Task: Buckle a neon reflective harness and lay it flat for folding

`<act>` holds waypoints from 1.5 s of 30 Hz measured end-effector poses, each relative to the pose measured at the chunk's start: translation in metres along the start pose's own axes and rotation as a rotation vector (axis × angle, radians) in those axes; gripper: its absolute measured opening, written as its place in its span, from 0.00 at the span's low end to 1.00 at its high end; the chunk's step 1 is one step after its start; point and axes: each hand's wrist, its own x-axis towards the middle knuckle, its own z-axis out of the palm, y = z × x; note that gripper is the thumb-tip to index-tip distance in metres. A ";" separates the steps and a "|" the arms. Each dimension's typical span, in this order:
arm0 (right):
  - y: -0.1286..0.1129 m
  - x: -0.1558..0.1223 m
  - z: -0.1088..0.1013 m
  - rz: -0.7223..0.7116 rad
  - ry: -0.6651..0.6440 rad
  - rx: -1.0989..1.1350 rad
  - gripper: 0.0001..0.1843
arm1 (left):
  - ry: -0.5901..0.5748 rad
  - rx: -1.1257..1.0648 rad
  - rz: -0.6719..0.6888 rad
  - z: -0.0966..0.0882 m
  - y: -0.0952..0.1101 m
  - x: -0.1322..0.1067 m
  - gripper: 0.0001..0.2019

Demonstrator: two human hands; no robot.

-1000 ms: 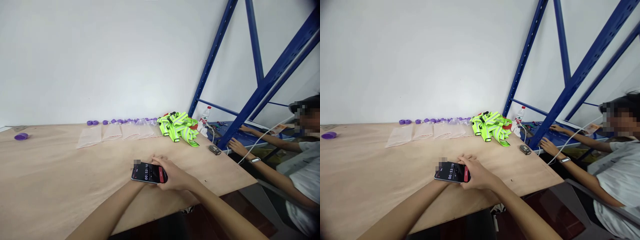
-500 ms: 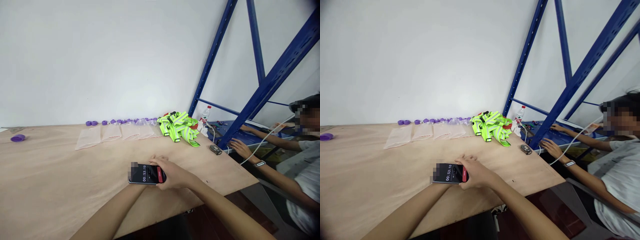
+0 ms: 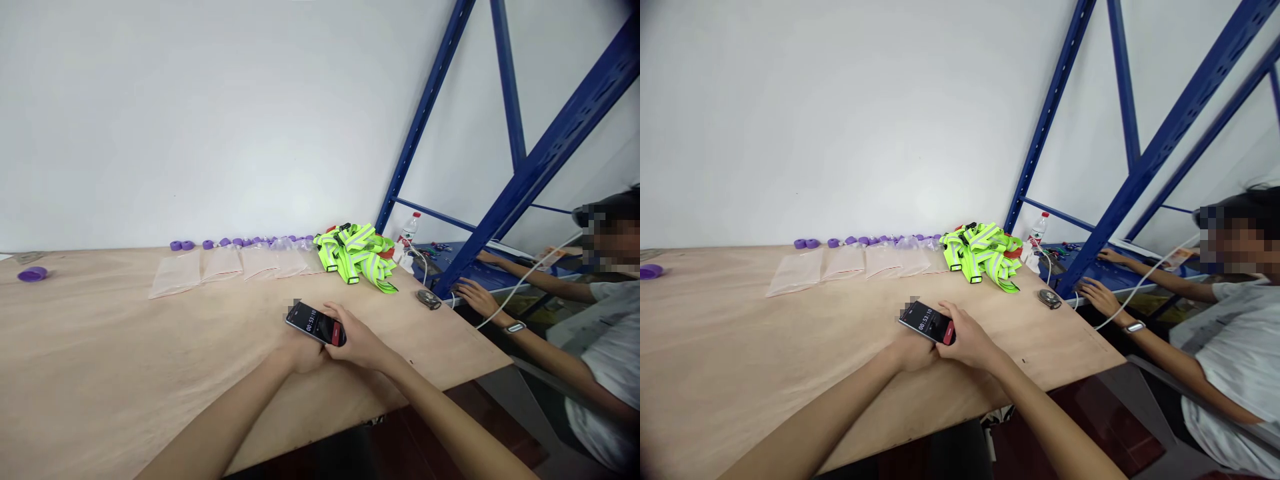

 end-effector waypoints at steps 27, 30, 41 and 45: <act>0.099 -0.063 -0.048 0.392 0.208 1.349 0.45 | -0.019 -0.083 -0.258 -0.013 -0.018 -0.004 0.21; 0.108 -0.066 -0.051 0.373 0.185 1.360 0.47 | 0.030 -0.079 -0.336 -0.027 -0.029 -0.012 0.22; 0.127 -0.071 -0.072 0.421 0.154 1.216 0.44 | 0.039 0.049 -0.464 -0.054 -0.062 -0.048 0.25; 0.138 -0.078 -0.085 0.474 0.093 1.092 0.44 | 0.031 0.067 -0.473 -0.056 -0.062 -0.049 0.25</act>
